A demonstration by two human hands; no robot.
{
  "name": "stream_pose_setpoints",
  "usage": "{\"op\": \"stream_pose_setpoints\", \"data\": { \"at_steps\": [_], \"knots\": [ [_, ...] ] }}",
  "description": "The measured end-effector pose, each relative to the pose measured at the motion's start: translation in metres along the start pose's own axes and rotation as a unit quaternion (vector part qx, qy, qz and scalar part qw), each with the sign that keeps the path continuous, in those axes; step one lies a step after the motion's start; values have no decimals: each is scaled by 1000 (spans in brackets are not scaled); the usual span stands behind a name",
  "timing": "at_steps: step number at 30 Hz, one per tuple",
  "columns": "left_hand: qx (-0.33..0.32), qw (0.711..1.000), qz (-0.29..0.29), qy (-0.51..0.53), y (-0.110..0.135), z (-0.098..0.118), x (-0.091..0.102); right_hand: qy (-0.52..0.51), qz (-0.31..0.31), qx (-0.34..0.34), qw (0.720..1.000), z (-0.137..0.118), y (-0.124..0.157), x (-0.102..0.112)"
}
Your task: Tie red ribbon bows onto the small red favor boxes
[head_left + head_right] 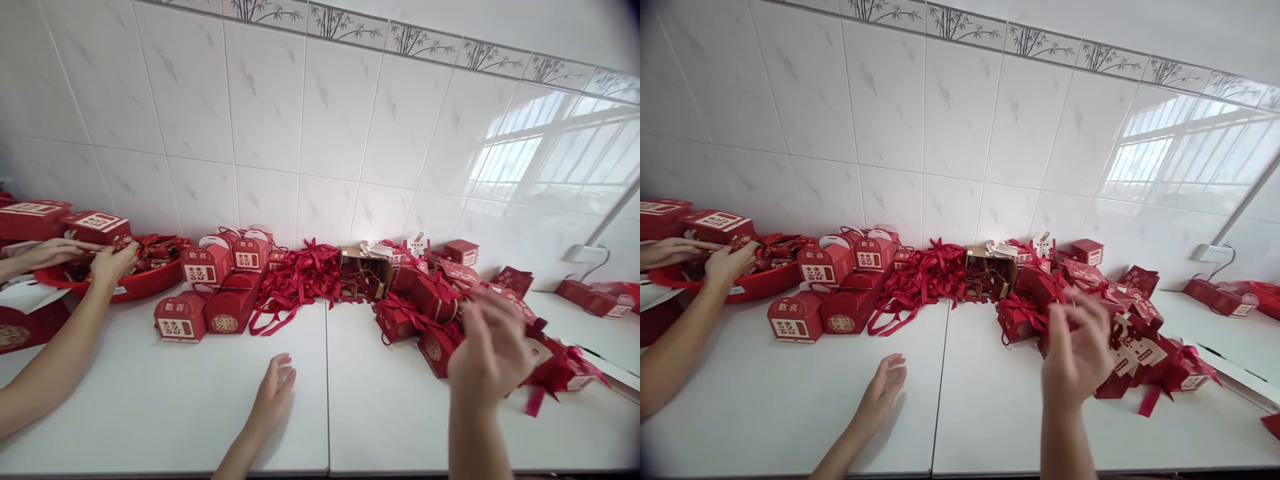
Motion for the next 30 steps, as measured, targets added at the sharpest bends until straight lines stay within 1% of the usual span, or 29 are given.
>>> {"op": "stream_pose_setpoints", "data": {
  "at_steps": [1,2,3,5,6,7,9,11,13,16,19,23,26,27,28,29,30],
  "knots": [
    [-35,997,55,-47,-10,1,9,-11,-19,-35,999,5,33,0],
    [-54,990,107,-77,-22,3,18,-7,-76,-83,994,13,66,0],
    [-62,982,149,-95,-34,5,27,4,-158,-133,978,21,98,-1],
    [-68,964,225,-123,-58,10,44,19,-298,-213,930,37,156,1],
    [-69,955,254,-136,-70,12,51,22,-338,-244,909,43,179,3],
    [-68,946,281,-148,-80,14,57,24,-364,-266,892,48,198,5],
    [-60,927,330,-166,-96,14,65,30,-383,-283,879,55,222,11],
    [-47,911,371,-174,-104,10,69,23,-386,-290,875,58,231,14],
    [-34,901,396,-177,-108,3,71,15,-384,-296,874,60,230,16],
    [-29,897,405,-176,-112,-7,76,15,-375,-304,876,61,224,17],
    [-39,897,407,-166,-115,-12,82,12,-373,-312,874,60,221,16],
    [-55,898,416,-133,-113,-5,88,-1,-369,-321,872,58,220,17],
    [-80,897,421,-106,-98,9,85,-4,-364,-330,871,58,218,17],
    [-102,904,406,-91,-89,15,81,-5,-362,-331,871,58,218,17],
    [-128,915,376,-72,-79,19,76,-7,-361,-331,872,58,218,17],
    [-159,932,323,-43,-68,23,70,-10,-361,-330,872,58,218,17],
    [-184,950,251,-15,-57,25,63,-14,-362,-329,872,58,218,17]
  ]
}}
Point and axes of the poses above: each hand's wrist, its own y-axis away from the middle knuckle, its own x-axis out of the back of the hand, z = x × y, the point moved 1 cm from there along -y, towards the middle knuckle, and after that the axes turned 7 degrees about x, right-handed, at the moved point
